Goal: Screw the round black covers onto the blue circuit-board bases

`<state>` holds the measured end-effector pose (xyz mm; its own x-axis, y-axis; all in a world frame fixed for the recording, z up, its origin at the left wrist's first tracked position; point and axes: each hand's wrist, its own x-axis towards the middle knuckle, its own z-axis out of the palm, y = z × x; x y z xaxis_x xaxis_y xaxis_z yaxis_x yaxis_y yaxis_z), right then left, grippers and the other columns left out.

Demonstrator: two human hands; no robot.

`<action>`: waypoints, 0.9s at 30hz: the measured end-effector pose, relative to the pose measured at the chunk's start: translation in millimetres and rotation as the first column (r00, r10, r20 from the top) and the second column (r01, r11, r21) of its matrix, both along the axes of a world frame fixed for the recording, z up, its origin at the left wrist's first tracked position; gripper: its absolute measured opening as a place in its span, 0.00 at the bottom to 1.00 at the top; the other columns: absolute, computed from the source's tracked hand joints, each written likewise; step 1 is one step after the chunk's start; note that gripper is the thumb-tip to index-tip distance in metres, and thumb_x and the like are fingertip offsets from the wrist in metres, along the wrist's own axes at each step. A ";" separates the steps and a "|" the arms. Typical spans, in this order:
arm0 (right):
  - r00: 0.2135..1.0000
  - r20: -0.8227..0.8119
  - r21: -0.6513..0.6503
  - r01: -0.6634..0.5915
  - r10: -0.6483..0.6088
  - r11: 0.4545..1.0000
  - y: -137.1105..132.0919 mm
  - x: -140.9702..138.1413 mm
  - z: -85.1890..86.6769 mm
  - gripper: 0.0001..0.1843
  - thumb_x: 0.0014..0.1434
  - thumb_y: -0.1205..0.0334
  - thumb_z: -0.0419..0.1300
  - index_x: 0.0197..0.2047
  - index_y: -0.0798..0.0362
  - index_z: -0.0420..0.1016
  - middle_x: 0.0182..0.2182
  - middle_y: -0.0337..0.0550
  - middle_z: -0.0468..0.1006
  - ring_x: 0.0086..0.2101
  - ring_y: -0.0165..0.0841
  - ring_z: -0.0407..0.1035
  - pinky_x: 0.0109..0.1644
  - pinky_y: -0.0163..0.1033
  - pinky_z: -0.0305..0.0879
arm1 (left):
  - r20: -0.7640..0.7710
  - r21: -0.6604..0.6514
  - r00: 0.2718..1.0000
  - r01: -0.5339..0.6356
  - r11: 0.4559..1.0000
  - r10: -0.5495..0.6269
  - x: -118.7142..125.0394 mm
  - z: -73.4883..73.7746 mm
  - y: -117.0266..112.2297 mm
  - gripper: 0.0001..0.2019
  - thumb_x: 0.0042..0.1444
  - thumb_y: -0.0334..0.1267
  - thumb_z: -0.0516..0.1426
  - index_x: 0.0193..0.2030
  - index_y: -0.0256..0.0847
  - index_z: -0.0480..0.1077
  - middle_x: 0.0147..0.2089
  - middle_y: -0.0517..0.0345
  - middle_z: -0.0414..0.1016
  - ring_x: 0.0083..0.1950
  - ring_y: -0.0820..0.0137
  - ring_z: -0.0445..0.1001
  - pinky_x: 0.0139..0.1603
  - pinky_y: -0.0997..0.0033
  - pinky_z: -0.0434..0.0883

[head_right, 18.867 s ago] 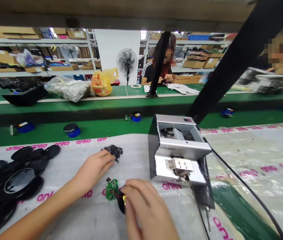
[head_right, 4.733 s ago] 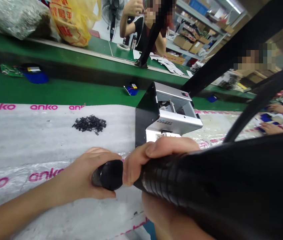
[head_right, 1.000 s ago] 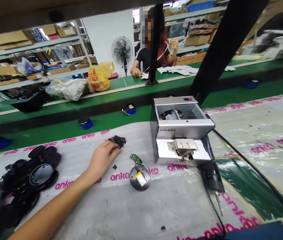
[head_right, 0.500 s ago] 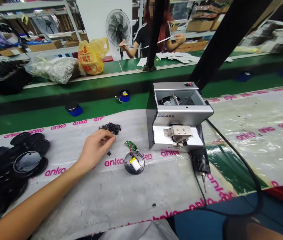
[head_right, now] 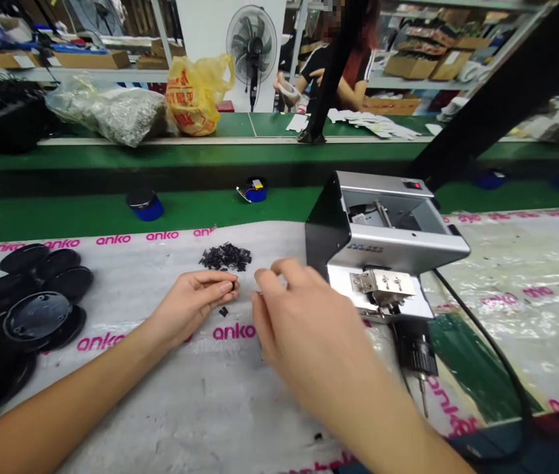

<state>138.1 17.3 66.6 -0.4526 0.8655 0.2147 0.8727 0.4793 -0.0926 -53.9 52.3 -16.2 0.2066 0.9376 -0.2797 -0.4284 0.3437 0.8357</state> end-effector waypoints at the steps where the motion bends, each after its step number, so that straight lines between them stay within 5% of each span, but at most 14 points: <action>1: 0.995 0.095 -0.050 0.007 -0.003 0.999 9.1 -6.2 -4.3 0.08 0.65 0.63 0.56 0.43 0.55 0.75 0.35 0.47 0.75 0.30 0.37 0.72 0.29 0.40 0.68 | 0.033 -0.011 0.999 0.000 1.000 0.001 -1.0 0.6 0.4 0.12 0.42 0.37 0.72 0.34 0.36 0.82 0.34 0.54 0.83 0.35 0.73 0.80 0.44 0.75 0.76; 4: 0.955 0.296 -0.179 0.021 0.034 0.984 28.3 -14.8 -14.4 0.08 0.59 0.74 0.55 0.36 0.53 0.73 0.26 0.41 0.71 0.21 0.35 0.68 0.22 0.39 0.56 | 0.111 -0.033 0.994 0.001 0.999 0.002 -3.3 2.0 1.3 0.12 0.41 0.37 0.73 0.34 0.36 0.82 0.34 0.55 0.83 0.36 0.73 0.81 0.44 0.77 0.76; 8: 0.994 0.024 -0.267 -0.100 0.110 0.958 27.4 -7.1 -9.7 0.18 0.57 0.82 0.51 0.42 0.49 0.68 0.35 0.40 0.72 0.28 0.32 0.70 0.32 0.37 0.65 | 0.169 -0.052 0.986 0.007 0.999 0.002 -4.9 2.8 1.8 0.12 0.43 0.37 0.72 0.35 0.36 0.81 0.32 0.55 0.83 0.34 0.74 0.81 0.42 0.78 0.76; 13: 0.873 -0.445 -0.222 -0.321 0.197 0.921 15.2 3.2 -4.0 0.08 0.65 0.70 0.55 0.45 0.48 0.66 0.46 0.42 0.69 0.46 0.31 0.69 0.48 0.35 0.67 | 0.173 -0.060 0.985 0.029 0.998 -0.018 -4.0 4.6 1.5 0.10 0.46 0.35 0.71 0.35 0.34 0.81 0.31 0.54 0.82 0.33 0.74 0.79 0.40 0.78 0.75; 17: 0.849 -0.487 -0.170 -0.325 0.207 0.930 15.4 4.7 -13.8 0.08 0.62 0.68 0.62 0.37 0.50 0.64 0.46 0.40 0.68 0.44 0.28 0.70 0.48 0.33 0.67 | 0.160 -0.053 0.986 0.050 0.997 -0.040 -3.1 5.9 1.7 0.09 0.47 0.34 0.71 0.35 0.33 0.81 0.31 0.54 0.82 0.32 0.75 0.77 0.39 0.78 0.73; 27: 0.813 -0.522 -0.166 -0.394 0.258 0.904 20.2 4.9 -22.5 0.10 0.64 0.68 0.59 0.48 0.49 0.71 0.51 0.43 0.71 0.47 0.31 0.72 0.52 0.35 0.70 | 0.176 -0.031 0.980 0.094 0.995 -0.087 -7.9 3.0 2.7 0.09 0.47 0.36 0.70 0.35 0.35 0.81 0.29 0.56 0.80 0.31 0.73 0.75 0.37 0.74 0.71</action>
<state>143.1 37.5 44.2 -0.6164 0.7388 0.2725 0.4808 0.6272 -0.6128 -61.9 55.1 -13.3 0.3391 0.9019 -0.2676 -0.5321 0.4185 0.7360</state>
